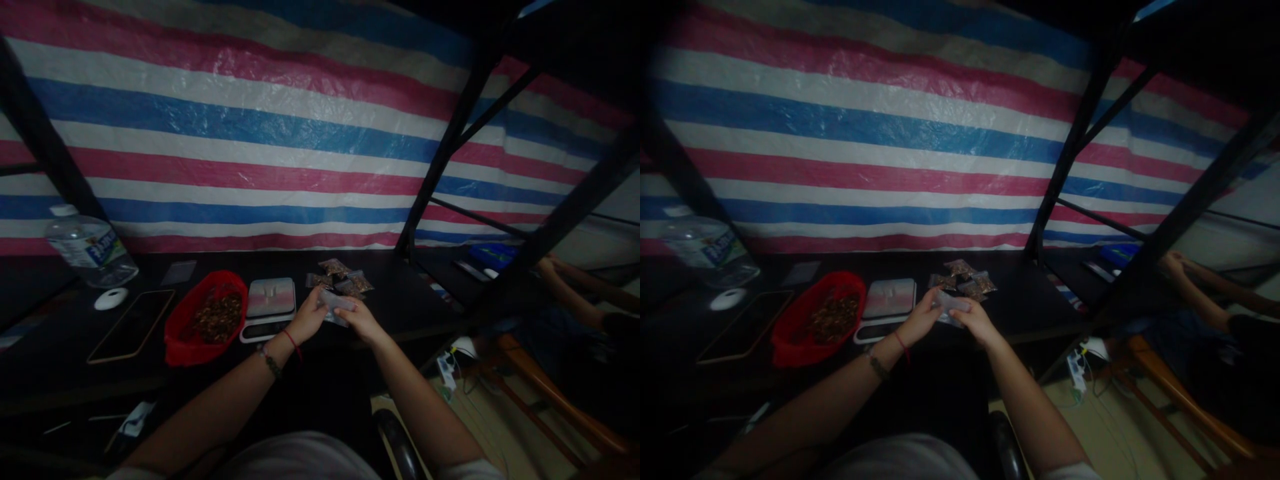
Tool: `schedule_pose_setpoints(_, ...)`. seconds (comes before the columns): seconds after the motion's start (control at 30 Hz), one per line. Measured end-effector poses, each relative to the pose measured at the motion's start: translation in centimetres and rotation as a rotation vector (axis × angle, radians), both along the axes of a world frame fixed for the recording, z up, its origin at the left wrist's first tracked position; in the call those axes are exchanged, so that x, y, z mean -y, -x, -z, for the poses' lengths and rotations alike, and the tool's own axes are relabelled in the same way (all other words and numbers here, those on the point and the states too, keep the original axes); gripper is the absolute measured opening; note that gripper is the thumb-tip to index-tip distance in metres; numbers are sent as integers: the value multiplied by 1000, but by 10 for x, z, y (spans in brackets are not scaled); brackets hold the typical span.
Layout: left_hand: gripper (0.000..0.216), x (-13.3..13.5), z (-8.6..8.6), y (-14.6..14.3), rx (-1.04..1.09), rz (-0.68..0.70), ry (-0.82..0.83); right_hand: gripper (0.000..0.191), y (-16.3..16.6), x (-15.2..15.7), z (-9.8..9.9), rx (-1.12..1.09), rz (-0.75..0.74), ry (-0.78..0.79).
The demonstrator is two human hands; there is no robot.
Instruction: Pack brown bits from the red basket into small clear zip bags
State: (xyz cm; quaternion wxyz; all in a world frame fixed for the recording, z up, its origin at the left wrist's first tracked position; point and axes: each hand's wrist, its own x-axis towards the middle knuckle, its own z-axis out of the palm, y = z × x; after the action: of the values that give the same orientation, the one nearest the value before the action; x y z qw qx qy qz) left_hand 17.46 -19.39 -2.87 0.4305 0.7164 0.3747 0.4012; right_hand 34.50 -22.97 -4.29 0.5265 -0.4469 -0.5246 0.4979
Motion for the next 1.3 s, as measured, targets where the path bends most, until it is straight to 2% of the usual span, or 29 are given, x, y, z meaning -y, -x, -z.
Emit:
schedule_pose_setpoints(0.07, 58, 0, 0, 1, -22, 22, -8, 41, 0, 1, -1, -8, -13, 1)
schedule_pose_setpoints(0.2, 50, -6, 4, 4, -21, -27, -27, 34, -6, 1, 0, 72, -30, -3)
schedule_pose_setpoints(0.3, 45, -8, 6, 5, -25, -83, -36, 29, -13, 0, 4, 223, 8, -40)
schedule_pose_setpoints(0.43, 42, -2, 4, 8, -169, -88, -123, 23, -21, -2, 12, 509, 132, -147)
schedule_pose_setpoints(0.53, 49, 3, 1, 10, -280, -89, -205, 21, -23, -3, 19, 662, 140, -158)
schedule_pose_setpoints(0.63, 46, 4, -1, 12, -350, -41, -246, 20, -25, -3, 22, 716, 135, -149)
schedule_pose_setpoints(0.77, 38, -4, -5, 14, -322, -26, -141, 24, -30, -1, 12, 571, 46, -120)
schedule_pose_setpoints(0.93, 34, -11, -10, 15, 102, -74, 230, 35, -27, -1, -1, 239, 119, -15)
schedule_pose_setpoints(1.0, 34, -9, -12, 15, 236, -87, 211, 37, -22, -2, -4, 108, 142, 37)
schedule_pose_setpoints(1.07, 30, -4, -15, 17, 266, -70, 96, 40, -16, -3, -7, 0, 158, 86)
schedule_pose_setpoints(1.2, 18, 6, -20, 21, 52, -9, -89, 41, -6, -1, -15, -94, 129, 146)
schedule_pose_setpoints(1.3, 36, 9, -18, 22, 4, -19, -19, 43, -3, 1, -18, -104, 112, 152)
